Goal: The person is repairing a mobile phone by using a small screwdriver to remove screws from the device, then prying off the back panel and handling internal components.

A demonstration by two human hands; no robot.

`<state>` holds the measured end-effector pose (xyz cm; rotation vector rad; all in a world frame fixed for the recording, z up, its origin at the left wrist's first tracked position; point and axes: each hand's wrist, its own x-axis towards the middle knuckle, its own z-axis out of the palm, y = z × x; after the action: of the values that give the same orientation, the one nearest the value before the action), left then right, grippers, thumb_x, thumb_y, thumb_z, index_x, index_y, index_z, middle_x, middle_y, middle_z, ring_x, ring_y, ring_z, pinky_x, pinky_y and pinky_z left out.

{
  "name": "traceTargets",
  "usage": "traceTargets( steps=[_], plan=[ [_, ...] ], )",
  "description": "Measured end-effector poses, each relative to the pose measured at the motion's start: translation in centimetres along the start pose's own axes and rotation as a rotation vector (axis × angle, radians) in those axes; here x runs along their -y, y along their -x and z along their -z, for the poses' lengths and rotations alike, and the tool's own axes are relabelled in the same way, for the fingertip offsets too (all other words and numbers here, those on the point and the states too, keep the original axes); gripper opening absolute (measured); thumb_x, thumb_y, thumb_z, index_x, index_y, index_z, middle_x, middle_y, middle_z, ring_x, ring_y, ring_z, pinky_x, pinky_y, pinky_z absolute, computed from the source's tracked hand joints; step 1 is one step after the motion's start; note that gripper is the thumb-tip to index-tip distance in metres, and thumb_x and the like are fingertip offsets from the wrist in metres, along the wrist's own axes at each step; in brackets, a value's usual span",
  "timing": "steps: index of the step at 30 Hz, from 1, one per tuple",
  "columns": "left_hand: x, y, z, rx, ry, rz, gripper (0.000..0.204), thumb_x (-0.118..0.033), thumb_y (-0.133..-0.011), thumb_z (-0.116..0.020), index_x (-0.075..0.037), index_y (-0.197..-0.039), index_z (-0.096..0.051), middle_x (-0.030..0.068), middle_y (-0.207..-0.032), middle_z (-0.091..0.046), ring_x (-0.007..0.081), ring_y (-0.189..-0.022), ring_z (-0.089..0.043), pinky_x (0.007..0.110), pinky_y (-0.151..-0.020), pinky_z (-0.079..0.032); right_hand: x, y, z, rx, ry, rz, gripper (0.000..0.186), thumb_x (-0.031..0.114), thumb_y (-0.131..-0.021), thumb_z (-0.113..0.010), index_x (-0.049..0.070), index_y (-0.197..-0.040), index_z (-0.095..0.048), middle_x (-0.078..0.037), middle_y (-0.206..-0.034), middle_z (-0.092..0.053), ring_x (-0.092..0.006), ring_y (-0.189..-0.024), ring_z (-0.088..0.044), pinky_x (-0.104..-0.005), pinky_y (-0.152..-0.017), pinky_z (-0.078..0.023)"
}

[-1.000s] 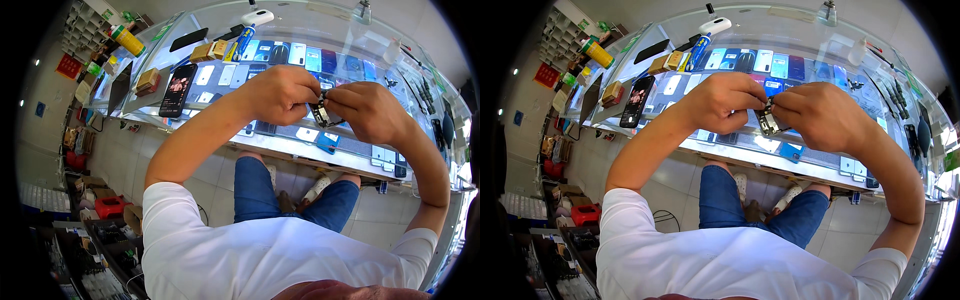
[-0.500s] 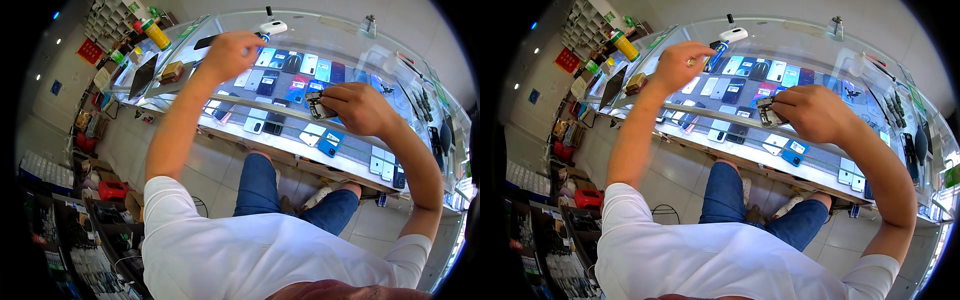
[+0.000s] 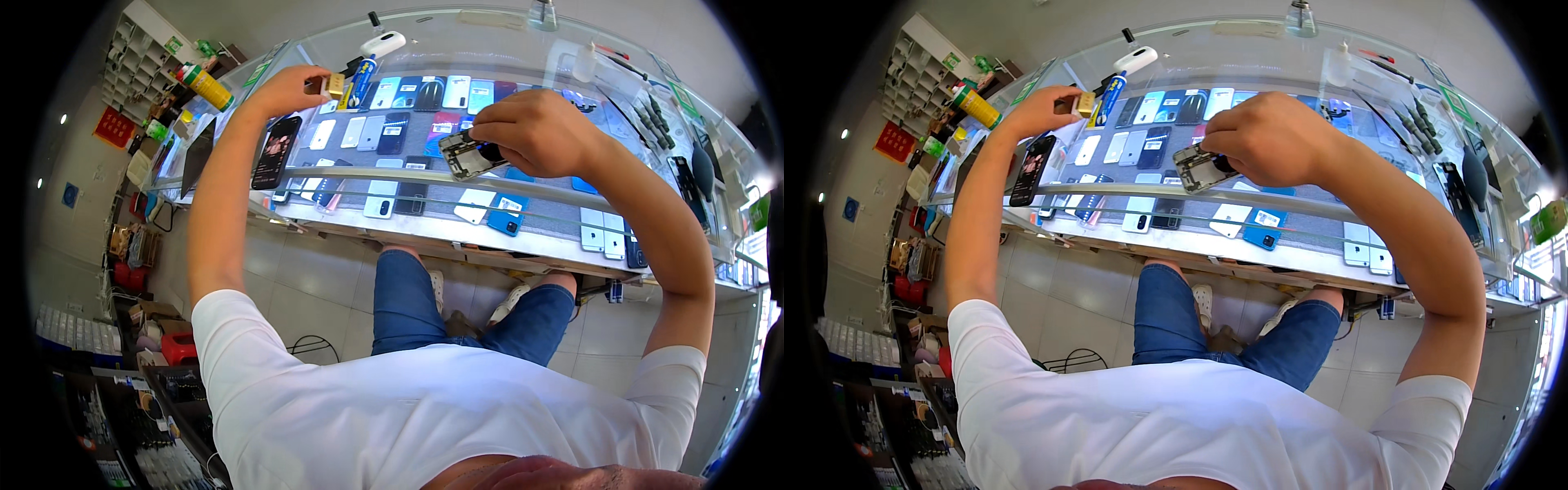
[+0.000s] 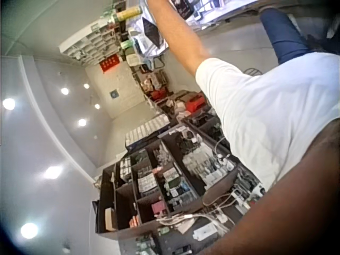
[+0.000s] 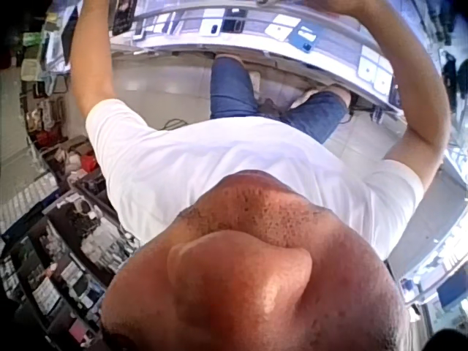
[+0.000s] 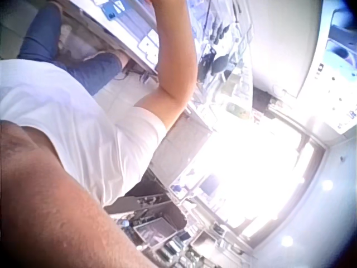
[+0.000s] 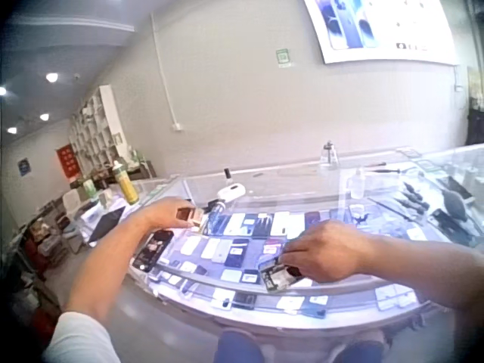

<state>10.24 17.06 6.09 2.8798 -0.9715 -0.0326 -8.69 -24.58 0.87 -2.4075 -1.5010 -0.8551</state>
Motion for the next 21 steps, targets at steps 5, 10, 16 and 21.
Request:
traceTargets(
  steps=[5,10,16,21],
  plan=[
    [-6.6,1.8,0.7,-0.491,-0.008,-0.142,0.052,-0.018,-0.085,-0.079,-0.011,-0.134,-0.062,0.0125,-0.125,-0.062,0.0318,-0.114,-0.065,0.040,-0.102,-0.052,0.3,-0.3,0.2,-0.152,-0.063,-0.060,0.037,0.007,-0.085,-0.075,0.008,-0.122,-0.073,-0.009,-0.101,-0.076,-0.0332,-0.085,-0.073,-0.0427,-0.073,-0.060],
    [-21.1,3.7,-4.6,-0.484,0.110,-0.386,0.057,-0.018,-0.081,-0.080,-0.012,-0.133,-0.058,0.0122,-0.122,-0.058,0.0366,-0.109,-0.064,0.043,-0.095,-0.054,1.6,-0.9,0.8,-0.355,-0.201,-0.241,0.024,0.011,-0.092,-0.075,0.009,-0.116,-0.075,-0.010,-0.105,-0.071,-0.0327,-0.085,-0.071,-0.0418,-0.075,-0.058],
    [-24.8,3.1,-6.2,-0.583,0.163,-0.386,0.059,-0.020,-0.079,-0.082,-0.009,-0.132,-0.060,0.0115,-0.121,-0.059,0.0356,-0.105,-0.066,0.044,-0.090,-0.056,0.6,-0.7,0.8,-0.309,-0.193,-0.315,0.014,0.013,-0.092,-0.077,0.006,-0.104,-0.077,-0.011,-0.101,-0.069,-0.0326,-0.084,-0.070,-0.0410,-0.077,-0.058],
    [-23.8,2.9,-5.6,-0.581,0.098,-0.388,0.058,-0.019,-0.079,-0.082,-0.011,-0.132,-0.062,0.0106,-0.122,-0.060,0.0332,-0.106,-0.067,0.042,-0.091,-0.058,-0.3,-0.5,0.6,-0.273,-0.168,-0.308,0.014,0.014,-0.093,-0.076,0.005,-0.104,-0.078,-0.012,-0.102,-0.071,-0.0347,-0.087,-0.071,-0.0418,-0.079,-0.058]
  ],
)
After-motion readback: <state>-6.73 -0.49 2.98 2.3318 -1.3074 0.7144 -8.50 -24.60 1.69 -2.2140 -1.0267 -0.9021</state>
